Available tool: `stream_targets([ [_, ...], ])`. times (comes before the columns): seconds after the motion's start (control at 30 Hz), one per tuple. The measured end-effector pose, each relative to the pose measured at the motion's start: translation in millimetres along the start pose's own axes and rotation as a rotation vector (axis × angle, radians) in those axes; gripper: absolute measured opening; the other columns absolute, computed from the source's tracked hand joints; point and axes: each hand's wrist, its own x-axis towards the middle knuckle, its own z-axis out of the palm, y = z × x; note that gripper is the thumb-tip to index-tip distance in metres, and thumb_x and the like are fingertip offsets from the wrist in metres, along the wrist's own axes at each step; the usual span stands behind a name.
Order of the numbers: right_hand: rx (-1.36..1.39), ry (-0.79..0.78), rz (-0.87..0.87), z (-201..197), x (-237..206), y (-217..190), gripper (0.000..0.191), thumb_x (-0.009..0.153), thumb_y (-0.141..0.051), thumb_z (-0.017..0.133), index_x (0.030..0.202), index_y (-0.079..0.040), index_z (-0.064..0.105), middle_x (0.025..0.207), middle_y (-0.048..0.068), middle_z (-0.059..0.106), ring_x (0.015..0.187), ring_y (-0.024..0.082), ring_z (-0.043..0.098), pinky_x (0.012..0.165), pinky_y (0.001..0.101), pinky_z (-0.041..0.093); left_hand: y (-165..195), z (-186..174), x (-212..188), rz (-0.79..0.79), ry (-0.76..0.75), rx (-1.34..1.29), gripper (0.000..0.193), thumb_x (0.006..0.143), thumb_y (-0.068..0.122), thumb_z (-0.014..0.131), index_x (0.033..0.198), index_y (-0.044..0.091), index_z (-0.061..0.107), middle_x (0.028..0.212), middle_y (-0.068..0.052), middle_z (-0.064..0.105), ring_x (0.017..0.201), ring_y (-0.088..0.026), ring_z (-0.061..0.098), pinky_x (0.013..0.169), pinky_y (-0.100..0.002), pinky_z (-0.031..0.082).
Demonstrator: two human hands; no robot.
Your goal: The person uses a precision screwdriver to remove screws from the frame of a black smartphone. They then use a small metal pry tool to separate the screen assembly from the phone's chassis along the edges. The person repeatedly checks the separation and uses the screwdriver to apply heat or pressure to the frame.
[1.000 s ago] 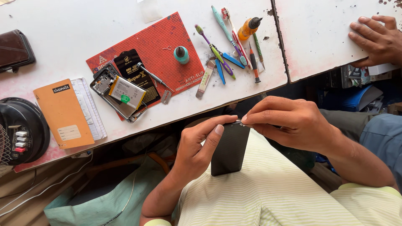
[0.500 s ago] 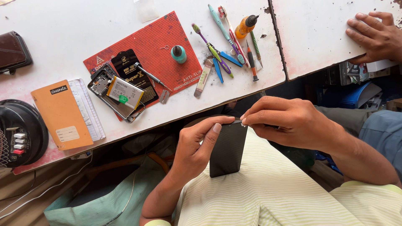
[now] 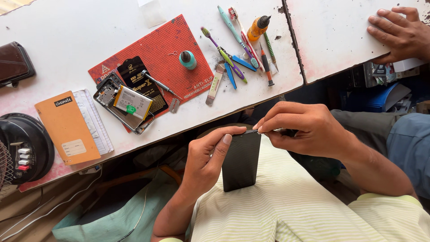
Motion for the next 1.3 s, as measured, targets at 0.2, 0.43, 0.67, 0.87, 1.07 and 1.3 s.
stream_targets([
  [0.2, 0.076, 0.071, 0.025, 10.3, -4.5, 9.5, 0.020, 0.081, 0.000, 0.080, 0.099, -0.008, 0.078, 0.098, 0.002, 0.076, 0.076, 0.005, 0.075, 0.062, 0.0176, 0.062, -4.7, -4.2, -1.3, -0.052, 0.015, -0.045, 0.028, 0.108, 0.010, 0.052, 0.123, 0.000, 0.074, 0.059, 0.010, 0.044, 0.052, 0.002, 0.029, 0.047, -0.023, 0.019],
  [0.43, 0.241, 0.171, 0.018, 30.2, -10.4, 21.7, 0.021, 0.081, 0.007, 0.077, 0.100, -0.003, 0.077, 0.099, 0.007, 0.075, 0.081, 0.009, 0.075, 0.063, 0.0174, 0.061, -12.0, -6.7, -4.5, -0.076, 0.037, -0.101, 0.029, 0.108, 0.010, 0.052, 0.122, -0.002, 0.074, 0.061, 0.011, 0.044, 0.055, 0.002, 0.029, 0.049, -0.022, 0.019],
  [0.67, 0.343, 0.296, 0.115, 46.8, -18.7, 18.2, 0.022, 0.081, 0.012, 0.073, 0.098, 0.000, 0.076, 0.101, 0.010, 0.073, 0.092, 0.016, 0.078, 0.076, 0.0221, 0.066, -11.7, -6.6, -5.9, -0.080, 0.047, -0.066, 0.029, 0.108, 0.011, 0.053, 0.124, -0.002, 0.074, 0.061, 0.011, 0.044, 0.055, 0.002, 0.029, 0.049, -0.023, 0.019],
  [0.87, 0.355, 0.361, 0.174, 56.0, -22.7, 14.8, 0.020, 0.082, 0.013, 0.072, 0.098, 0.001, 0.075, 0.100, 0.010, 0.074, 0.093, 0.016, 0.078, 0.077, 0.0228, 0.067, -10.3, -6.6, -6.4, -0.086, 0.063, -0.025, 0.029, 0.107, 0.010, 0.053, 0.124, -0.002, 0.074, 0.060, 0.011, 0.043, 0.054, 0.002, 0.029, 0.049, -0.022, 0.019],
  [1.07, 0.485, 0.401, 0.242, 66.2, -28.8, 18.0, 0.019, 0.083, 0.013, 0.071, 0.098, 0.003, 0.074, 0.102, 0.012, 0.074, 0.093, 0.016, 0.077, 0.077, 0.0218, 0.066, -12.4, -5.9, -7.7, -0.078, 0.069, -0.024, 0.029, 0.107, 0.010, 0.053, 0.125, -0.002, 0.073, 0.062, 0.011, 0.045, 0.056, 0.002, 0.030, 0.050, -0.023, 0.020],
  [1.3, 0.584, 0.446, 0.312, 72.6, -28.3, 15.3, 0.019, 0.086, 0.013, 0.070, 0.100, 0.003, 0.074, 0.103, 0.012, 0.074, 0.089, 0.012, 0.075, 0.069, 0.0189, 0.061, -15.8, -7.2, -7.9, -0.086, 0.086, -0.033, 0.029, 0.107, 0.009, 0.052, 0.124, -0.002, 0.074, 0.061, 0.011, 0.043, 0.056, 0.001, 0.030, 0.051, -0.023, 0.020],
])
